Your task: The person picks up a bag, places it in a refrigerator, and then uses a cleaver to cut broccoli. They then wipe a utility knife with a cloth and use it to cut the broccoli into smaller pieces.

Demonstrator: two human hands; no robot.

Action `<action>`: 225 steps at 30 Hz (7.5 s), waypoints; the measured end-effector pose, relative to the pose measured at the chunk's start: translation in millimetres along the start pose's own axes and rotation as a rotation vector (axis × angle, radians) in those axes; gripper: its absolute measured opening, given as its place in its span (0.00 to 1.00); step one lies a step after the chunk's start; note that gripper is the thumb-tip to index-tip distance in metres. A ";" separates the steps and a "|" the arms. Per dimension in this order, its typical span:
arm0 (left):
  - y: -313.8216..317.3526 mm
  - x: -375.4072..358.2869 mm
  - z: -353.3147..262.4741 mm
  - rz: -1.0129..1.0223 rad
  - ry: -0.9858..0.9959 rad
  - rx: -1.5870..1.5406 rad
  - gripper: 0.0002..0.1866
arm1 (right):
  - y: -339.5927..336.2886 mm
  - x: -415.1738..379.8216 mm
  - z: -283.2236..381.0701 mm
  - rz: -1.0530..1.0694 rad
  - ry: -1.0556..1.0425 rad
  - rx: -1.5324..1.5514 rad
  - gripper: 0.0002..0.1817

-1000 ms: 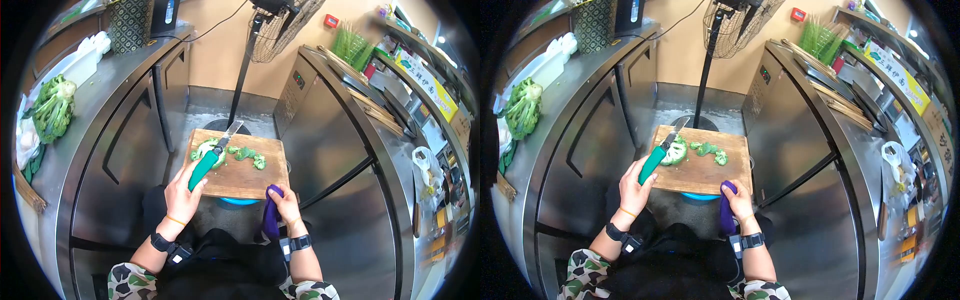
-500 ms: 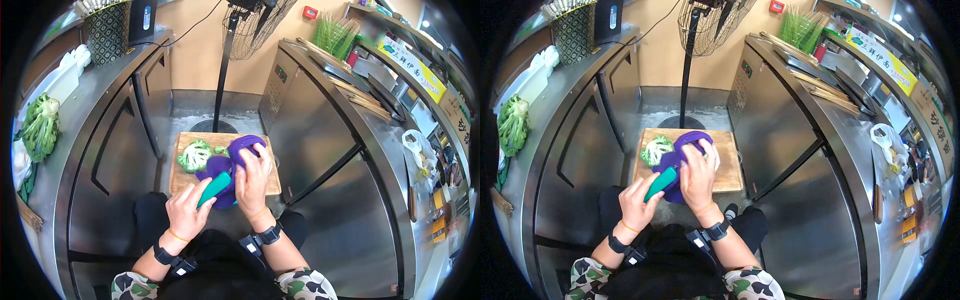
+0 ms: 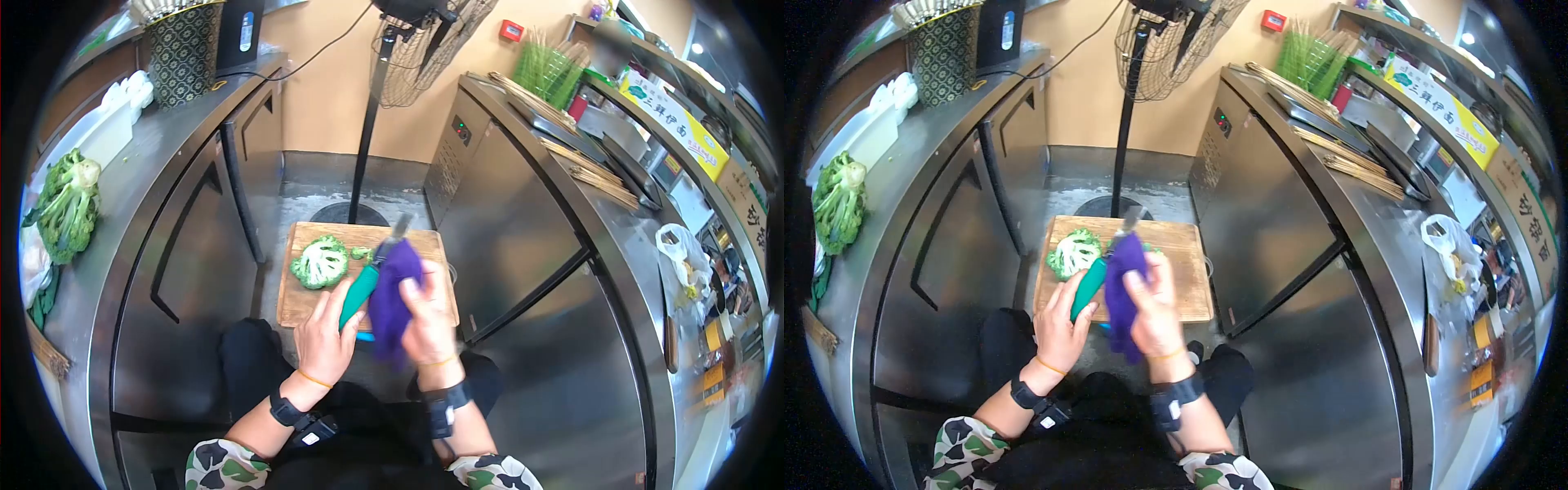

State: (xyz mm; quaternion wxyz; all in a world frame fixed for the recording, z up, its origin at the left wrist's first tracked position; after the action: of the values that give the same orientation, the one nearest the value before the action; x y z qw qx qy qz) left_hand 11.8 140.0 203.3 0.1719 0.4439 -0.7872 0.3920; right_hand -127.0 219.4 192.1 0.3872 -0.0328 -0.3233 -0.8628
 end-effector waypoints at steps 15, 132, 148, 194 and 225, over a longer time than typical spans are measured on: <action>13.2 -37.1 -10.7 0.250 0.163 0.235 0.28 | -114.5 26.6 -13.5 -0.535 -0.231 -0.074 0.09; 129.8 70.6 262.7 0.123 -0.372 0.032 0.28 | -95.0 66.7 -213.2 0.369 0.415 -1.383 0.11; 130.8 70.2 260.9 0.146 -0.348 0.050 0.27 | -98.0 65.8 -211.7 0.318 0.604 -1.078 0.12; 136.4 71.9 252.0 0.201 -0.325 -0.065 0.28 | -101.6 73.3 -221.3 0.299 0.412 -1.090 0.13; 136.1 75.2 228.3 0.190 -0.154 0.104 0.28 | -102.9 87.2 -209.7 0.285 0.408 -1.301 0.12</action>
State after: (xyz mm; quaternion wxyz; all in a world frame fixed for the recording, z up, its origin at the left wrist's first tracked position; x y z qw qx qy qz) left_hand -125.0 -37.5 41.9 0.0500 0.4043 -0.8152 0.4116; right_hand -218.1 91.2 -1.3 0.4513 -0.1376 0.3460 -0.8110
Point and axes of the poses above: each hand's wrist, its own x-axis towards the middle knuckle, its own y-axis out of the palm, z = x × y, the point moved 9 cm from there along x, towards the middle knuckle, and after that the axes turned 4 degrees about -x, right-handed, at the moved point
